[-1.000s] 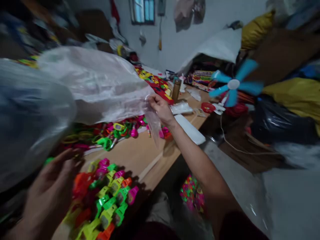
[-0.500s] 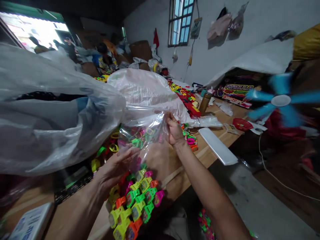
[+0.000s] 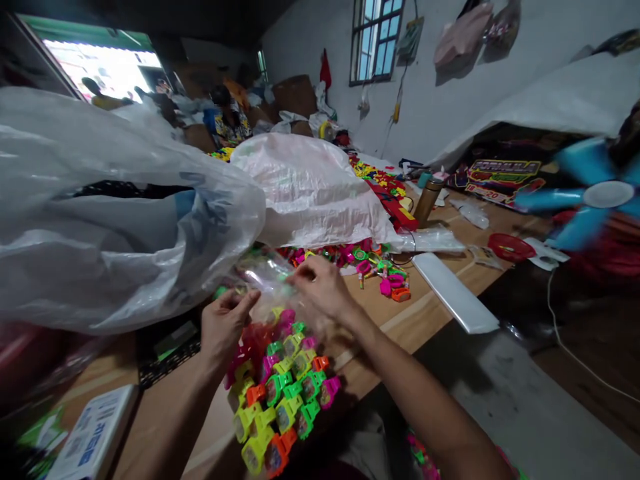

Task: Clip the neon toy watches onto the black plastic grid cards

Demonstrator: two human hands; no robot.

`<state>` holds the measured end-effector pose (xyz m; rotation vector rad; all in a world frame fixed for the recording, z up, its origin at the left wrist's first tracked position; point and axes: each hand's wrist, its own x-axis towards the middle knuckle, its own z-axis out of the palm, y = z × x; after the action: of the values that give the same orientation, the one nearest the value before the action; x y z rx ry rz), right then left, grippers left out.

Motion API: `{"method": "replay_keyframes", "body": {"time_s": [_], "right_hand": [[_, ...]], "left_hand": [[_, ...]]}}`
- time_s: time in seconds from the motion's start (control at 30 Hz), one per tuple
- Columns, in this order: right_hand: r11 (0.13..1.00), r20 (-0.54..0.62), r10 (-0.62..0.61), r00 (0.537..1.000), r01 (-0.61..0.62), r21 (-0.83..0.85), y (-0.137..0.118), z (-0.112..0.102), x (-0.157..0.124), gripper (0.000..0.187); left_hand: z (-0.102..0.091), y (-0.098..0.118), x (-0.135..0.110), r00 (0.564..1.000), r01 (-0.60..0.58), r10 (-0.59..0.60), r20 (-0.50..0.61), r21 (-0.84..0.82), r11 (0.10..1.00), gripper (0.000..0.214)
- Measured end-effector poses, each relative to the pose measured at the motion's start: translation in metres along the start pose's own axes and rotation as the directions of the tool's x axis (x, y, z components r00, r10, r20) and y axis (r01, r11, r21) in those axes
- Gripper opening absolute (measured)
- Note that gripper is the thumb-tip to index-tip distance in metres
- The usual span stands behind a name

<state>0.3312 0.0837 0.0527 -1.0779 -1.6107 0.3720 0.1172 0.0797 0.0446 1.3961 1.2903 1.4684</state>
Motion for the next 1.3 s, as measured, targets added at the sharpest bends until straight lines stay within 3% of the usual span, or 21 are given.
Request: {"method": "replay_keyframes", "body": {"time_s": [0.1,0.2,0.3,0.37,0.43,0.5,0.57,0.63,0.7,0.77,0.87,0.97,1.03,1.13,1.2,1.27,1.3], "right_hand": [[0.996,0.258,0.046,0.965,-0.064,0.064,-0.019,0.026,-0.021,0.017],[0.974,0.252,0.114,0.961,-0.158,0.164,-0.016,0.034,-0.024,0.011],[0.899,0.244,0.259,0.934,-0.326,0.292,-0.006,0.025,-0.017,0.012],[0.865,0.326,0.291,0.899,-0.393,0.313,-0.005,0.018,-0.013,0.010],[0.916,0.386,0.203,0.900,-0.314,0.250,-0.010,0.014,-0.008,0.004],[0.990,0.427,0.038,0.903,-0.092,0.106,-0.018,0.013,-0.002,0.015],[0.982,0.466,-0.080,0.881,0.149,-0.113,-0.030,0.016,0.007,0.022],[0.883,0.443,-0.102,0.891,0.286,-0.372,-0.044,0.020,0.017,0.025],[0.759,0.368,-0.109,0.923,0.316,-0.569,-0.061,0.027,0.024,0.025],[0.704,0.289,-0.142,0.947,0.301,-0.644,-0.078,0.034,0.025,0.021],[0.713,0.206,-0.238,0.949,0.314,-0.626,-0.084,0.046,0.018,0.024],[0.753,0.126,-0.264,0.956,0.286,-0.593,-0.051,0.050,0.011,0.029],[0.815,0.058,-0.216,0.975,0.213,-0.539,-0.015,0.049,0.008,0.029],[0.934,-0.081,-0.084,0.993,0.050,-0.353,0.035,0.047,0.005,0.021],[0.986,-0.148,0.054,0.987,-0.076,-0.148,0.053,0.050,0.002,0.014],[0.951,-0.142,0.282,0.949,-0.257,0.173,0.061,0.056,0.000,0.011],[0.877,-0.105,0.399,0.911,-0.346,0.333,0.063,0.059,0.000,0.011]], "left_hand": [[0.008,0.002,-0.005,0.997,-0.054,0.050,0.063,0.061,0.997,0.040],[0.002,-0.001,-0.006,0.995,-0.084,0.077,0.056,0.140,0.987,0.041],[-0.019,-0.005,-0.004,0.990,-0.108,0.128,-0.067,0.243,0.964,0.037],[-0.032,-0.002,0.000,0.957,-0.203,0.256,-0.135,0.316,0.927,0.043],[-0.038,0.007,0.006,0.877,-0.407,0.476,-0.074,0.413,0.814,0.065],[-0.037,0.020,0.017,0.770,-0.600,0.623,0.137,0.489,0.633,0.058],[-0.032,0.031,0.030,0.716,-0.684,0.612,0.336,0.513,0.519,0.028],[-0.025,0.038,0.042,0.713,-0.694,0.567,0.412,0.530,0.487,0.014],[-0.018,0.040,0.046,0.720,-0.679,0.587,0.370,0.551,0.486,0.015],[-0.013,0.039,0.042,0.716,-0.657,0.643,0.271,0.574,0.490,0.017],[-0.017,0.032,0.028,0.686,-0.628,0.718,0.119,0.595,0.501,0.020],[-0.036,0.018,0.017,0.634,-0.601,0.773,-0.024,0.614,0.512,0.017],[-0.052,0.003,0.015,0.637,-0.553,0.761,-0.121,0.617,0.560,0.017],[-0.068,-0.022,0.016,0.701,-0.470,0.686,-0.194,0.599,0.649,0.018],[-0.072,-0.036,0.015,0.739,-0.438,0.643,-0.201,0.581,0.686,0.019],[-0.072,-0.045,0.013,0.782,-0.410,0.590,-0.201,0.546,0.730,0.022],[-0.071,-0.047,0.012,0.805,-0.394,0.559,-0.200,0.524,0.755,0.023]]}}
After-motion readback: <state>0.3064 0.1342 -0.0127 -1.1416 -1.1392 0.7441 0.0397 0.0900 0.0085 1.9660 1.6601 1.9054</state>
